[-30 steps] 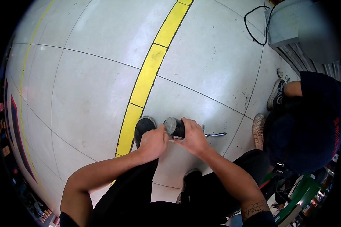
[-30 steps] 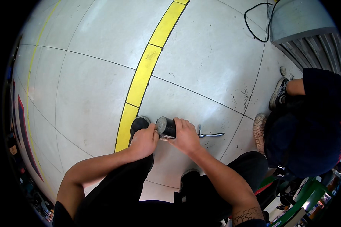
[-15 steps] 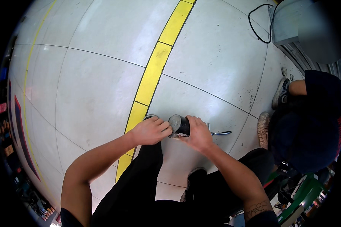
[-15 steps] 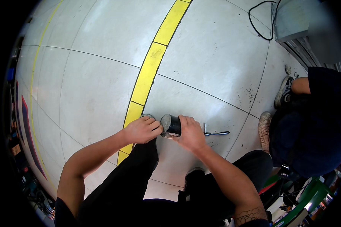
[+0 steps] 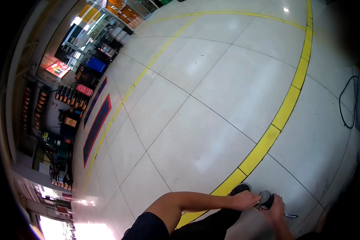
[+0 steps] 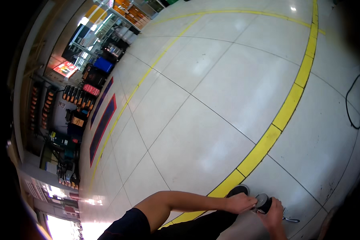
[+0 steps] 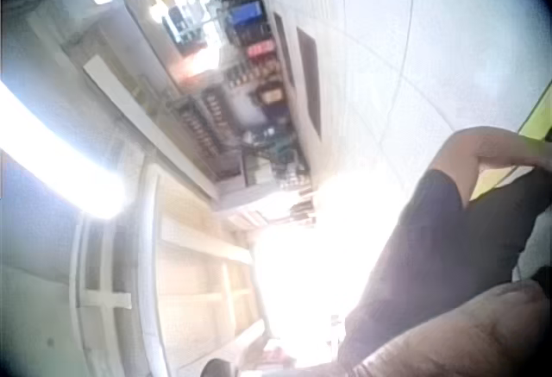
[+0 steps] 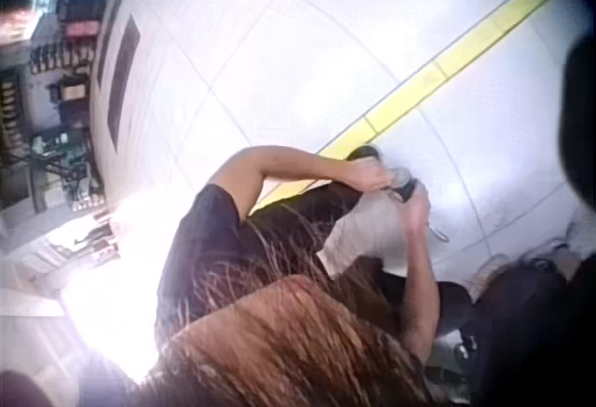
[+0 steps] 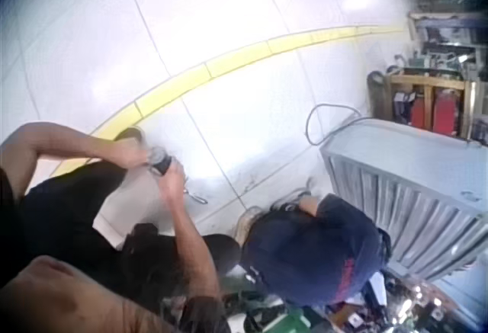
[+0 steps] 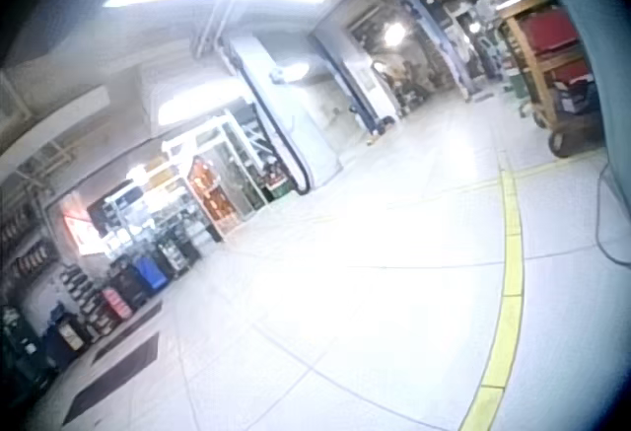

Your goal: The person sits on the floor and uses a wrench to loosen bolts on a mechanical part. They remove the bolts and disassemble the part into two main sections, revealing internal components.

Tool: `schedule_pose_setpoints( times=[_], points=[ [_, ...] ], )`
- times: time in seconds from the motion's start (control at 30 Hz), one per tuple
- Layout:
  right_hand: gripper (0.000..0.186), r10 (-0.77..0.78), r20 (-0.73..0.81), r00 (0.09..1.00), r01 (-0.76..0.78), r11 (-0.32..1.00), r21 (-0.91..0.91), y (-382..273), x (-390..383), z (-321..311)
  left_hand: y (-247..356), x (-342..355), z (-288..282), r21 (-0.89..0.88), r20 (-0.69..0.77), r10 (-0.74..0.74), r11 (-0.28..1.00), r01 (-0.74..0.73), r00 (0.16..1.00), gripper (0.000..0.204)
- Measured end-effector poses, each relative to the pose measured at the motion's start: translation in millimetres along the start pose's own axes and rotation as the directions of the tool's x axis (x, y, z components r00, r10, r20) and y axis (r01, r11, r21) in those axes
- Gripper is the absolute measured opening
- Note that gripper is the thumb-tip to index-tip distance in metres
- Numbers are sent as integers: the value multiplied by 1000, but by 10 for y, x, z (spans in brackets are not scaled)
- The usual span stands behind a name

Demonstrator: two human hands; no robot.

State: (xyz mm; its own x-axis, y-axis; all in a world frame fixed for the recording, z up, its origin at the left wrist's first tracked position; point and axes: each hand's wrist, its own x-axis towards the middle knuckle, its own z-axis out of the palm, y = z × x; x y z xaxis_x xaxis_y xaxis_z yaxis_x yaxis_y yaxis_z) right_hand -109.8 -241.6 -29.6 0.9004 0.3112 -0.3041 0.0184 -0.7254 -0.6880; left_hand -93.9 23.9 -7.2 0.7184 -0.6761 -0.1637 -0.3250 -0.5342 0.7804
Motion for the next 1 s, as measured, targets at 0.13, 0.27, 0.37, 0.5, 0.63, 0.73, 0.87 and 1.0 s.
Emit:
schedule_pose_setpoints(
  times=[0.13,0.27,0.37,0.5,0.63,0.73,0.87,1.0],
  points=[
    [96,63,9,998,-63,998,-13,64,-58,-1,210,74,267,-149,-46,-379,917,369,924,27],
    [97,64,16,998,-64,998,-7,-1,-49,-126,180,186,491,-234,-47,-548,819,524,835,32],
    [91,125,6,992,-125,992,6,-8,-48,-178,156,274,442,-83,-27,-459,886,456,888,29],
    [91,122,-18,992,-122,992,30,85,-38,-190,242,312,190,336,-55,11,942,8,998,47],
    [90,110,-8,994,-109,993,47,42,-41,-195,254,255,1,354,-45,159,926,-133,986,37],
    [87,114,-24,993,-113,993,47,-23,-65,-187,198,241,89,353,-30,134,929,-114,991,34],
    [95,153,24,988,-155,985,75,-45,-73,-237,313,231,166,314,-29,-65,947,70,997,38],
    [100,177,25,984,-178,982,58,-64,-42,-240,362,282,214,309,-89,-173,931,192,981,54]
  ],
)
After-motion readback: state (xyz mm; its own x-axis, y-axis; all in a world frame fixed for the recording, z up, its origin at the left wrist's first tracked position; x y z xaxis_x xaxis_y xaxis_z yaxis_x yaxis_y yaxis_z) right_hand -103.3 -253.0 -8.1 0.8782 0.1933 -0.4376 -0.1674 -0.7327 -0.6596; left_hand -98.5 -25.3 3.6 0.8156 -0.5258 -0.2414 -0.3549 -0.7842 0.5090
